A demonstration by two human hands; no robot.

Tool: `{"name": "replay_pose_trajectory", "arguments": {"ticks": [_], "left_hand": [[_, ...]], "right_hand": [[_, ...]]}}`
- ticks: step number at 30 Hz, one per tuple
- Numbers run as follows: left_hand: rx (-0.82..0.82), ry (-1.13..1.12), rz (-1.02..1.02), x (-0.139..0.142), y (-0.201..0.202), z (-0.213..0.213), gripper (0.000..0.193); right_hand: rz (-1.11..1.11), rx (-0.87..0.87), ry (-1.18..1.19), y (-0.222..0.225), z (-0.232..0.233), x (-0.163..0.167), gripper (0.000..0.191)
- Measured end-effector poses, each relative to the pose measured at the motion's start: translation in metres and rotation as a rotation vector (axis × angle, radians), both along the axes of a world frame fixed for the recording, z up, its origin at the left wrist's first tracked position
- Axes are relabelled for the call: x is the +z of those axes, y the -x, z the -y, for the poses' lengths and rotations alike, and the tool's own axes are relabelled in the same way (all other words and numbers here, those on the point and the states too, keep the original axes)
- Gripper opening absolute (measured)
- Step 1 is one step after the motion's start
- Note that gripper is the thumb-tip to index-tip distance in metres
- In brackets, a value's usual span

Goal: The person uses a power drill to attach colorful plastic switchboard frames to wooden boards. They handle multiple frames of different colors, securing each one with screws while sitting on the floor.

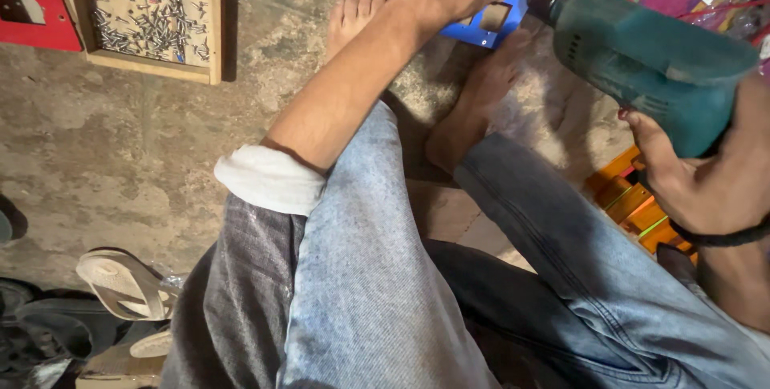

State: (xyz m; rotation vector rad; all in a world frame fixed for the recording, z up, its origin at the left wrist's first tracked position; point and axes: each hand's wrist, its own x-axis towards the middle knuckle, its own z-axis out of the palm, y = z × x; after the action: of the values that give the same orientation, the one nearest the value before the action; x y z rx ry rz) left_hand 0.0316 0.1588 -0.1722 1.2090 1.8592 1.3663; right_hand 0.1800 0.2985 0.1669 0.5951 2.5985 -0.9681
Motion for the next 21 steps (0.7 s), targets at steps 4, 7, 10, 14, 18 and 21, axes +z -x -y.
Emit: {"name": "replay_pose_trajectory", "arguments": {"ticks": [4,7,10,14,18,21], "left_hand": [[0.046,-0.009,-0.123,-0.005,-0.006,-0.002,0.028],[0.057,-0.075,-0.040,-0.002,-0.005,0.002,0.030],[0.037,-0.015,0.025,0.002,-0.003,0.002,0.027],[0.010,0.004,0.054,0.001,-0.002,-0.003,0.023],[0.032,-0.078,-0.042,-0.006,-0.004,-0.010,0.022],[0.025,-0.070,-0.055,-0.007,-0.004,-0.013,0.023]], "right_hand": [[-0.009,-0.005,0.036,0.008,0.007,0.002,0.041],[-0.052,0.254,-0.181,0.014,0.010,0.002,0.047],[-0.006,0.080,-0.006,0.014,0.011,0.001,0.039],[0.028,-0.009,0.040,0.006,0.009,0.000,0.035],[0.009,0.144,-0.114,0.000,0.007,0.000,0.039],[0.006,0.143,-0.106,0.002,0.008,-0.002,0.040]]}}
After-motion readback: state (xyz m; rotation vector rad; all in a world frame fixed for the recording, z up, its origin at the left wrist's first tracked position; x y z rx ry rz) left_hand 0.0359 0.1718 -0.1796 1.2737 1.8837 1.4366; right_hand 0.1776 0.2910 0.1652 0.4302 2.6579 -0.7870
